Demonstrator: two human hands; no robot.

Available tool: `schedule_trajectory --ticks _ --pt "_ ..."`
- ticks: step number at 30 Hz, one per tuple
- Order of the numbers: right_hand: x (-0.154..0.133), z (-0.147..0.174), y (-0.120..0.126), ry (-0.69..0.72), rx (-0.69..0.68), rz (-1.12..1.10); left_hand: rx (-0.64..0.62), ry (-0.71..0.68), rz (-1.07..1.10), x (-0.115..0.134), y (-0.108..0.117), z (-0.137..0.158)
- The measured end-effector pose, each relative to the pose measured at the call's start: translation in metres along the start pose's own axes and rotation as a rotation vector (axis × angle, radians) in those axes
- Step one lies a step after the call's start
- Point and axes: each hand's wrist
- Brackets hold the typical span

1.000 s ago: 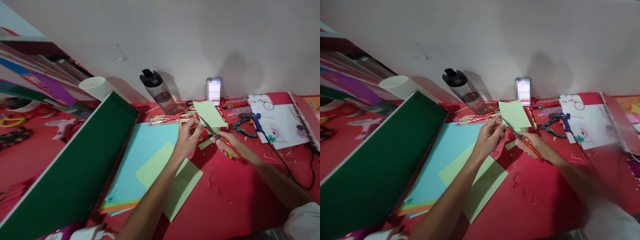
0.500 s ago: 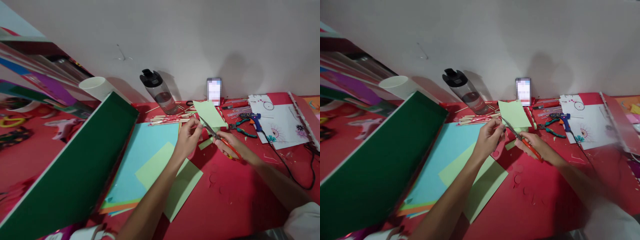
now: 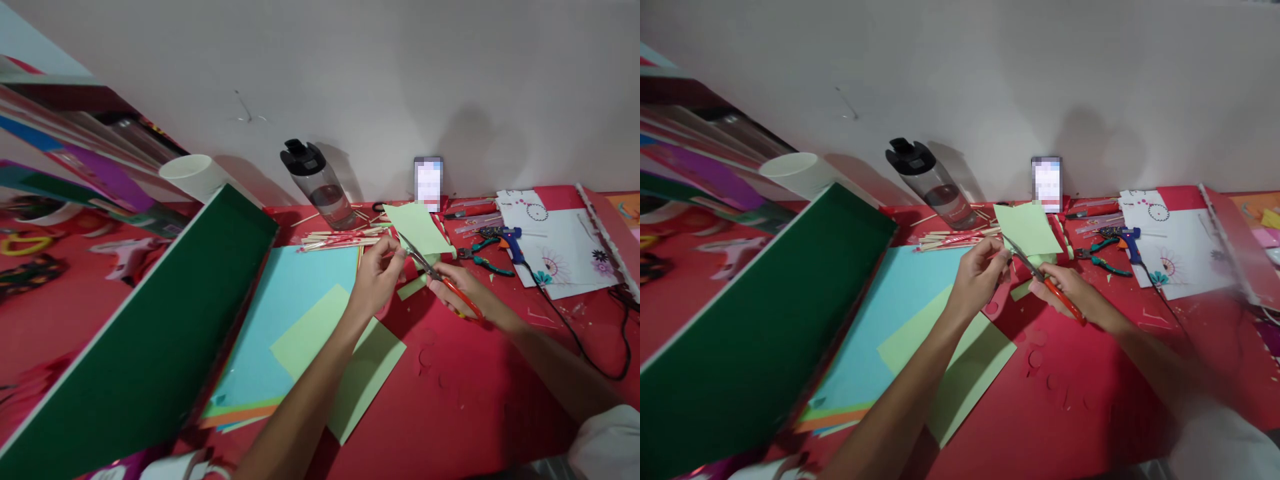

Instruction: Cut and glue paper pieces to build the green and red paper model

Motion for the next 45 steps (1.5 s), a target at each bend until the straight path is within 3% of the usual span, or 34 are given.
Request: schedule_trajectory --ticks 8,23,45 --pt "0.001 -0.001 0.0 0.006 0.007 0.018 0.003 0.021 0.003 0.001 0.0 0.001" --pt "0.004 -0.003 0.003 0.024 -0.022 -0.043 -0.023 0.198 0.152 -0.002 -0.002 0.002" --pt "0.013 -0.005 0.003 0.059 -0.064 -0.112 -0.001 0.156 0.044 0.003 -0.007 0.003"
Point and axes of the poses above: each hand's wrist, its own z-axis away from the middle knuckle, its own y-axis out of the back of the hand, x = y × z, and after that the axes turned 2 degrees about -x, right-handed
